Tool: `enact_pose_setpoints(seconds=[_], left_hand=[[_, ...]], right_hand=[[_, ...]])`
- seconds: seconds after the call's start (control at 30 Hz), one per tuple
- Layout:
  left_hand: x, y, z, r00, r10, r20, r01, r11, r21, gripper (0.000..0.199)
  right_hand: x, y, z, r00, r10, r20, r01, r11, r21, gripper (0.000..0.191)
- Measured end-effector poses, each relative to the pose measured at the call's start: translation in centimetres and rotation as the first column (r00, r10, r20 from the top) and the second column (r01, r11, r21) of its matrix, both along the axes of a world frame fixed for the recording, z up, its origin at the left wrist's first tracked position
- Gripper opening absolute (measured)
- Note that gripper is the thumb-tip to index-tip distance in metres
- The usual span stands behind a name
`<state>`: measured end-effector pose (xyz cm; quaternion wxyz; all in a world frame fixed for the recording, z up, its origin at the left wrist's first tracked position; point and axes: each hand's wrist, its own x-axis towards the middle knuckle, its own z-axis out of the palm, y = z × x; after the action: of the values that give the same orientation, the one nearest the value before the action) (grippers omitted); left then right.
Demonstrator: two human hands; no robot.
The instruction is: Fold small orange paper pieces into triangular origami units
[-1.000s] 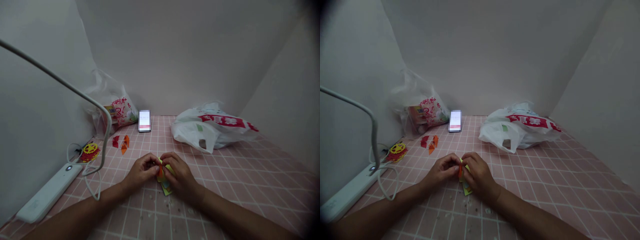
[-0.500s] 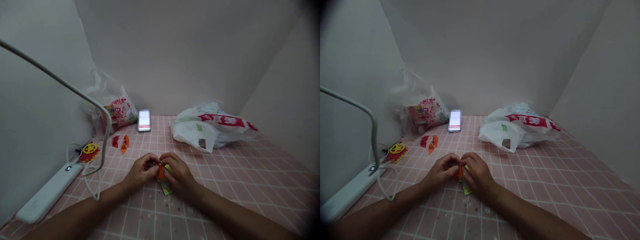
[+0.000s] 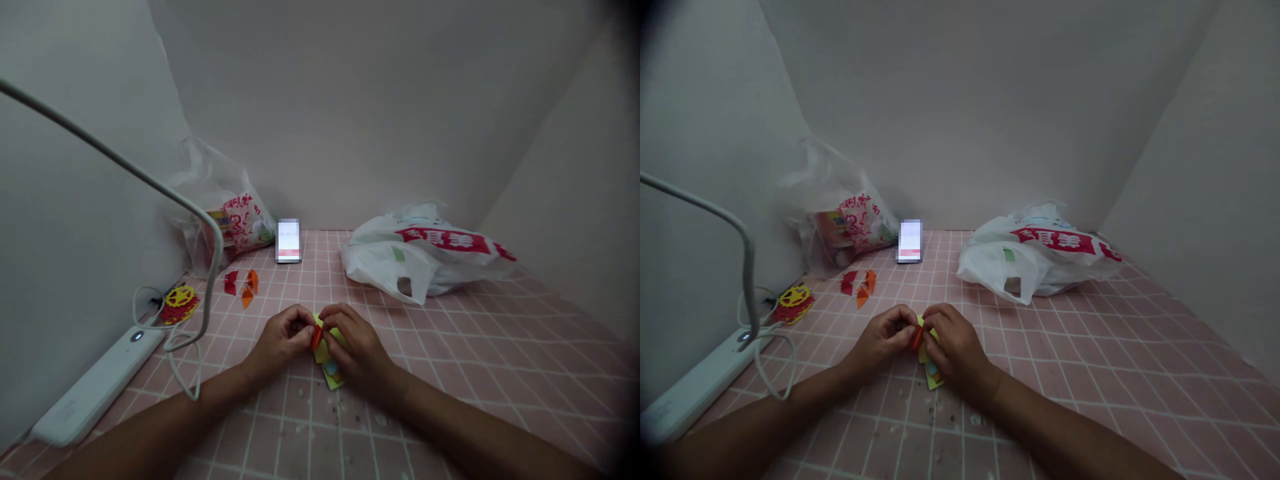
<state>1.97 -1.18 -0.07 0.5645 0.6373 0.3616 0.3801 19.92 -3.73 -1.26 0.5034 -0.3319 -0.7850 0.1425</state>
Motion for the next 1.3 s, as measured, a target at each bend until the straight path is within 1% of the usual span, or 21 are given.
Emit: enact_pose_setpoints(seconds=[0.07, 0.17, 0.33, 0.57, 0.67, 0.8, 0.97, 1.07, 1.13, 1.2, 1.3], left_hand=[[0.0, 0.0, -0.1, 1.000, 0.009, 0.020, -0.009, 1.000, -0.025, 0.012], [-0.1, 0.0, -0.3, 0.998, -0.023, 0.056, 0.026, 0.998, -0.057, 0.014], [-0.3, 0.2, -0.5, 0.997, -0.057, 0.044, 0.057, 0.998, -0.014, 0.022], [-0.3, 0.2, -0.3, 0.995, -0.098, 0.033, 0.097, 0.995, 0.020, 0.016], [-0.3, 0.2, -0.2, 0.996, -0.078, 0.032, 0.078, 0.997, 0.021, 0.014], [-0.3, 0.4, -0.3, 0.999, -0.018, 0.046, 0.018, 1.000, 0.000, 0.014], [-0.2, 0.6, -0.3, 0.988, 0.010, 0.151, 0.010, 0.991, -0.136, 0.022], [-0.2, 0.6, 0.1, 0.986, 0.052, 0.159, -0.020, 0.980, -0.200, 0.024], [-0.2, 0.6, 0.4, 0.987, 0.063, 0.150, -0.032, 0.979, -0.202, 0.023], [-0.2, 0.6, 0.7, 0.988, 0.060, 0.141, -0.035, 0.985, -0.170, 0.020], [-0.3, 0.7, 0.8, 0.991, 0.044, 0.124, -0.028, 0.991, -0.128, 0.018]], right_hand=[[0.0, 0.0, 0.0, 1.000, 0.003, -0.001, -0.003, 1.000, 0.002, 0.013], [0.0, 0.0, 0.0, 1.000, 0.009, 0.007, -0.009, 1.000, -0.002, 0.013], [-0.1, 0.0, 0.0, 1.000, -0.002, 0.007, 0.002, 1.000, 0.006, 0.013], [-0.2, -0.1, 0.0, 1.000, -0.008, 0.011, 0.008, 1.000, -0.002, 0.013], [-0.2, -0.1, 0.0, 1.000, -0.005, 0.011, 0.005, 1.000, 0.003, 0.013], [-0.1, -0.2, 0.2, 1.000, 0.002, 0.006, -0.002, 1.000, 0.012, 0.013], [0.0, -0.4, 0.6, 1.000, -0.006, -0.010, 0.006, 0.999, 0.038, 0.014], [-0.3, -0.6, 1.0, 1.000, -0.016, -0.007, 0.017, 0.996, 0.084, 0.015], [-0.4, -0.7, 1.3, 1.000, 0.003, 0.027, -0.006, 0.992, 0.127, 0.016], [-0.4, -0.8, 1.5, 0.997, 0.047, 0.067, -0.057, 0.987, 0.154, 0.017], [-0.3, -0.9, 1.4, 0.992, 0.087, 0.087, -0.098, 0.986, 0.137, 0.016]])
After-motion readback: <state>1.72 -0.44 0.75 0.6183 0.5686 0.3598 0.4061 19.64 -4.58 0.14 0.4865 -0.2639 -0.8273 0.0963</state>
